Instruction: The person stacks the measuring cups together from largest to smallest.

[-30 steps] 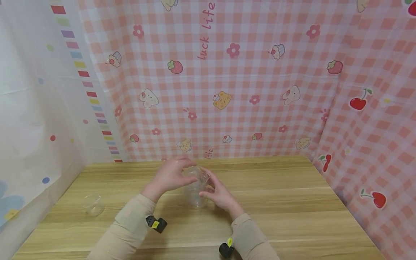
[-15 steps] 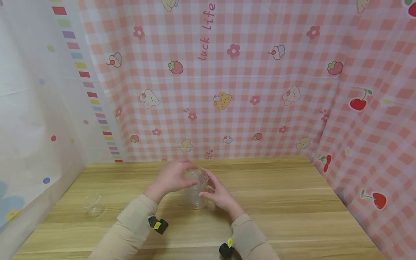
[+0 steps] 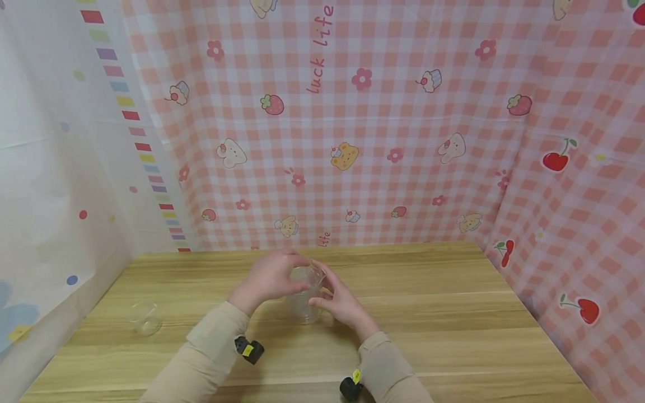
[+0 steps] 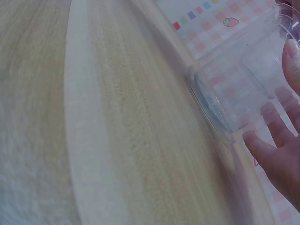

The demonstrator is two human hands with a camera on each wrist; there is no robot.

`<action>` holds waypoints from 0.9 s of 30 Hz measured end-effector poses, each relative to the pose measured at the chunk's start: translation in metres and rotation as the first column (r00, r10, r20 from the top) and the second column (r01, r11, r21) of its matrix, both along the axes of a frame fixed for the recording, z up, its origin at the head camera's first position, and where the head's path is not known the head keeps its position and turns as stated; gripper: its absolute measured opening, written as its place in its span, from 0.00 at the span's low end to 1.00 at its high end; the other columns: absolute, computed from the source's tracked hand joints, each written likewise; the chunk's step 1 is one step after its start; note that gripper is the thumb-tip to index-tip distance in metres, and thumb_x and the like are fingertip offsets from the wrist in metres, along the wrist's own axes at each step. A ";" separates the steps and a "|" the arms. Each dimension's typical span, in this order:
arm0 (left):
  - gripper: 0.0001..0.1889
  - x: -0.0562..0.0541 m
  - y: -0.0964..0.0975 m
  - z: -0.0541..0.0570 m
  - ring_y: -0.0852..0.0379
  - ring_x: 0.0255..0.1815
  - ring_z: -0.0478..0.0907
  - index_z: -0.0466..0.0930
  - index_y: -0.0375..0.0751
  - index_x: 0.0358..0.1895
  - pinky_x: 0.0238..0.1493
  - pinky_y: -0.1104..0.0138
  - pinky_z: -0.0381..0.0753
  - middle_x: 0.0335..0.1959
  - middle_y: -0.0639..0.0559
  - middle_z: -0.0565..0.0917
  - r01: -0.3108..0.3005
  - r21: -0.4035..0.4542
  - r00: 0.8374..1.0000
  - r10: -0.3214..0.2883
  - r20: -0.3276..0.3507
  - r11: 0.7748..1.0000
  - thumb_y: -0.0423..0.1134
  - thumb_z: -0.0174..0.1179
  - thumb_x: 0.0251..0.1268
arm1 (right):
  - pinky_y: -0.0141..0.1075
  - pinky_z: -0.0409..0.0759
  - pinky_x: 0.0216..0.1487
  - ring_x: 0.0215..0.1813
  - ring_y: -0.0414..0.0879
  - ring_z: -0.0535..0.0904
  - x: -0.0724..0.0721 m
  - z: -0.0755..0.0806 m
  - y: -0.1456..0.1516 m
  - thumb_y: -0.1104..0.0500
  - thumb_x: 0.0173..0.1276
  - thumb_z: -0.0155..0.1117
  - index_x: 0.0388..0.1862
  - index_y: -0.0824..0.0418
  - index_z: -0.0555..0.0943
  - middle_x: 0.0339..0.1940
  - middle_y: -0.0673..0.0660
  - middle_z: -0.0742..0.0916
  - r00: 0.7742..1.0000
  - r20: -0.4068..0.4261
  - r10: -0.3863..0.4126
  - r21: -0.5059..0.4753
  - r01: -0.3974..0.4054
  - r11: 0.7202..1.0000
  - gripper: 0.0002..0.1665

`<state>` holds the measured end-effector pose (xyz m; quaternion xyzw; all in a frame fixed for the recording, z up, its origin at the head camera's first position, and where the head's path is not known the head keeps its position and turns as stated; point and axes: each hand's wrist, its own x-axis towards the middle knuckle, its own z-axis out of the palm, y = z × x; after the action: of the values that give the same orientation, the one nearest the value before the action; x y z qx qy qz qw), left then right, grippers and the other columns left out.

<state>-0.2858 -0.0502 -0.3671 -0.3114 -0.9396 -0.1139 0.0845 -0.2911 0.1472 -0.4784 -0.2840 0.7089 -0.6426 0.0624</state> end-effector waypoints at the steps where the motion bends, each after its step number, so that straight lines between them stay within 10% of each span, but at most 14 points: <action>1: 0.24 0.000 0.001 0.000 0.53 0.46 0.82 0.85 0.46 0.54 0.45 0.59 0.83 0.48 0.51 0.85 -0.001 -0.008 1.000 0.001 -0.002 1.000 0.51 0.73 0.54 | 0.55 0.61 0.72 0.75 0.64 0.57 0.000 0.000 0.000 0.69 0.67 0.64 0.80 0.62 0.51 0.77 0.68 0.60 1.000 0.001 0.001 -0.001 -0.001 1.000 0.48; 27: 0.19 0.001 0.012 0.008 0.53 0.48 0.81 0.86 0.51 0.52 0.46 0.58 0.83 0.49 0.54 0.86 -0.002 -0.109 0.997 0.011 0.079 0.994 0.48 0.73 0.56 | 0.54 0.61 0.72 0.74 0.66 0.59 -0.002 -0.002 0.000 0.66 0.65 0.67 0.79 0.65 0.51 0.77 0.69 0.61 1.000 -0.002 0.000 -0.030 0.000 1.000 0.50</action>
<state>-0.2851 -0.0384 -0.3589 -0.3077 -0.9481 -0.0746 0.0304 -0.2928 0.1468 -0.4808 -0.2856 0.6991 -0.6530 0.0574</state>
